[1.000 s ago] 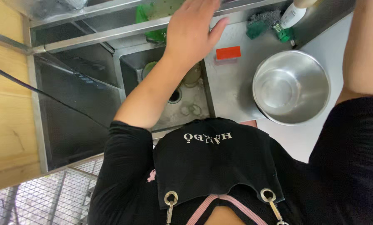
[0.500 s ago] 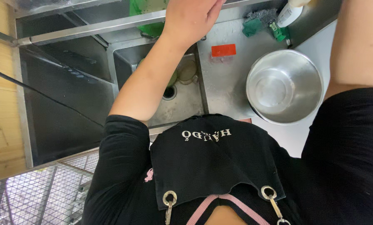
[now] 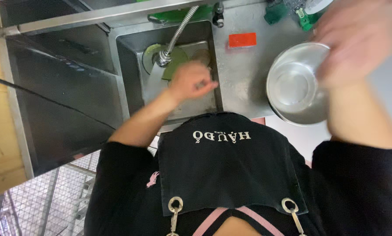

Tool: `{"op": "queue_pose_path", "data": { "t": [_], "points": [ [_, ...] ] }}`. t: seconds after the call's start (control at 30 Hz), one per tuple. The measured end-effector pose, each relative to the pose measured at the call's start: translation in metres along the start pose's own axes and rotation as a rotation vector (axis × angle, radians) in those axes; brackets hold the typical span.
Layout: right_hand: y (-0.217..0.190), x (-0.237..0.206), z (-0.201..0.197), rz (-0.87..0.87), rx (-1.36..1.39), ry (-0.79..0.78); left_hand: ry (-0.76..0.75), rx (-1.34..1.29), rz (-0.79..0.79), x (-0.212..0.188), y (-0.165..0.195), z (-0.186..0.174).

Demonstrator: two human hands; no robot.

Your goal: The person washes their hands, then scrapes green residue from a blender jar into a trash bin. They rinse the blender jar and its base under running water, scrubbing with a sponge, and place the cleaned parts on the counter.

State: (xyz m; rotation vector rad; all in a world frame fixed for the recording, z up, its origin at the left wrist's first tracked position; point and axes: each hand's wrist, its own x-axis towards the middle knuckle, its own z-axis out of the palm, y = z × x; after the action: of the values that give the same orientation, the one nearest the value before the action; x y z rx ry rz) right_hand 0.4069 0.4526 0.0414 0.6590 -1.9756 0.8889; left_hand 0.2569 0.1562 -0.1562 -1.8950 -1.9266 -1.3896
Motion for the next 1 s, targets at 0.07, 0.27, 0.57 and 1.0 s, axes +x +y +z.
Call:
{"op": "queue_pose_path", "data": {
  "t": [0.07,0.27,0.57,1.0],
  "points": [
    [-0.012,-0.032,0.039,0.129,-0.01,-0.285,-0.284,-0.057,-0.364,-0.072,-0.024,0.041],
    [0.057,-0.114,0.179,1.065,0.532,-0.548,-0.145,-0.12,-1.513,-0.192,-0.124,0.061],
    [0.09,-0.062,0.286,1.259,0.392,-0.662,0.739,-0.883,-1.838,-0.136,-0.133,0.047],
    [0.124,-0.076,0.302,1.049,0.257,-0.979,0.811,-1.036,-1.728,-0.168,-0.134,0.053]
  ]
}}
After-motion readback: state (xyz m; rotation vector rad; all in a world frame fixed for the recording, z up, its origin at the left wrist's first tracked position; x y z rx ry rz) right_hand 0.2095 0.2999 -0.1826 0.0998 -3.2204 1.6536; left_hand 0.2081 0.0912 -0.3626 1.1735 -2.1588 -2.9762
